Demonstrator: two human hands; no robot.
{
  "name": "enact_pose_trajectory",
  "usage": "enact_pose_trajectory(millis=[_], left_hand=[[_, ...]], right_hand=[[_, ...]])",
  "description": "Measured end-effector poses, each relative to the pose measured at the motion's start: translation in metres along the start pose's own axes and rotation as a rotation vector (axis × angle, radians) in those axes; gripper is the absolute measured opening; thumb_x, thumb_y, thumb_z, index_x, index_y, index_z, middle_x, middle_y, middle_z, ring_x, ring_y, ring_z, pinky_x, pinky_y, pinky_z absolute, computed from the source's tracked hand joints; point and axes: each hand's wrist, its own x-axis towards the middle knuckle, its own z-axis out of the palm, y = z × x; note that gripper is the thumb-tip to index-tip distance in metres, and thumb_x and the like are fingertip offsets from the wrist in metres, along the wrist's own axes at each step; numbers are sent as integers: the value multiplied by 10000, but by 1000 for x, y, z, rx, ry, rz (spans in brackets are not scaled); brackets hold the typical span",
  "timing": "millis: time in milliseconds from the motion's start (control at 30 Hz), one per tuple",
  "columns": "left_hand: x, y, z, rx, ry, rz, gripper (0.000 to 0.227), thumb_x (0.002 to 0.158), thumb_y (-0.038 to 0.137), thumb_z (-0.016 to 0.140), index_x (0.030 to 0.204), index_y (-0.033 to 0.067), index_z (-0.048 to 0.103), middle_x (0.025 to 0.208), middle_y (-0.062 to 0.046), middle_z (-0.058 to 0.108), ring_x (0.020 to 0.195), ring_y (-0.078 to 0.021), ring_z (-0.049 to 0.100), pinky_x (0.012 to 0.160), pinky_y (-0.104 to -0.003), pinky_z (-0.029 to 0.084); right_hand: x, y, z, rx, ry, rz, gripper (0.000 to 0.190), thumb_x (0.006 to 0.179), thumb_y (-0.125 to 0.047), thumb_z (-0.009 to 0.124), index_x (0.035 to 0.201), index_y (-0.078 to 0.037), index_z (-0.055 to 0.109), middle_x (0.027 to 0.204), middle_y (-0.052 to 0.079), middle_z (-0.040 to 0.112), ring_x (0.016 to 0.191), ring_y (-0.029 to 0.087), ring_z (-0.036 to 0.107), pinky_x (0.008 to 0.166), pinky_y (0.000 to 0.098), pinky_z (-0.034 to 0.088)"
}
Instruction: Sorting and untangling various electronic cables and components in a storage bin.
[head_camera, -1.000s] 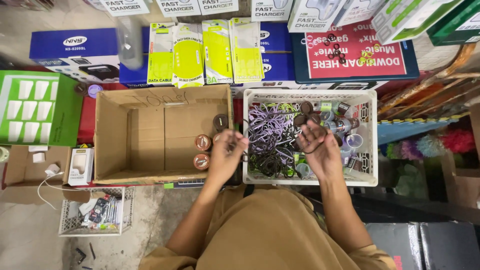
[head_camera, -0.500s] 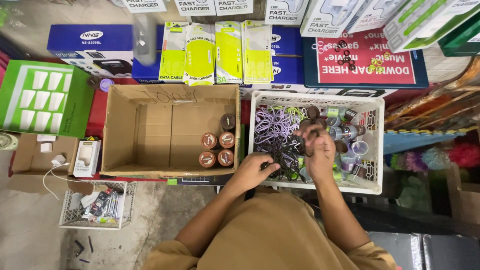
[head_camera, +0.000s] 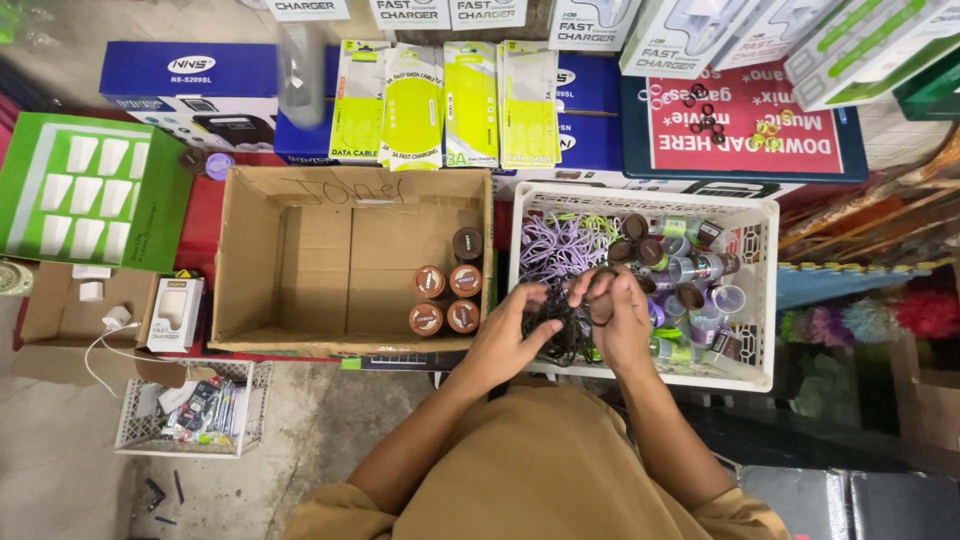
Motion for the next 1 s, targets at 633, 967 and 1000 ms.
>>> enact_pose_trajectory(millis=[633,967,1000], left_hand=[[2,-54,-23,-537,-34,-23,206,1004,115,675,1175,2,652,1064,18,699,980,-58,642,867,-255,511],[4,-54,-39,-554,40,-3,128,1012,71,692,1099,-13,650,967,-18,717,896,-46,643,799,-216,526],[5,-53,-42,-584,8,-14,114,1027,74,680,1092,-15,650,931,-25,727,870,-52,659,790,-219,528]], right_hand=[[9,20,46,-263,-90,260,284,1107,-281,443,1100,-37,588,1291,170,679,1195,215,647,1083,375,489],[6,37,37,-452,-83,324,118,1061,-90,594,1136,1,580,1034,65,670,952,121,631,884,289,527],[8,36,39,-419,-103,311,102,1067,-80,580,1133,-4,563,1030,67,672,938,127,644,887,290,540]])
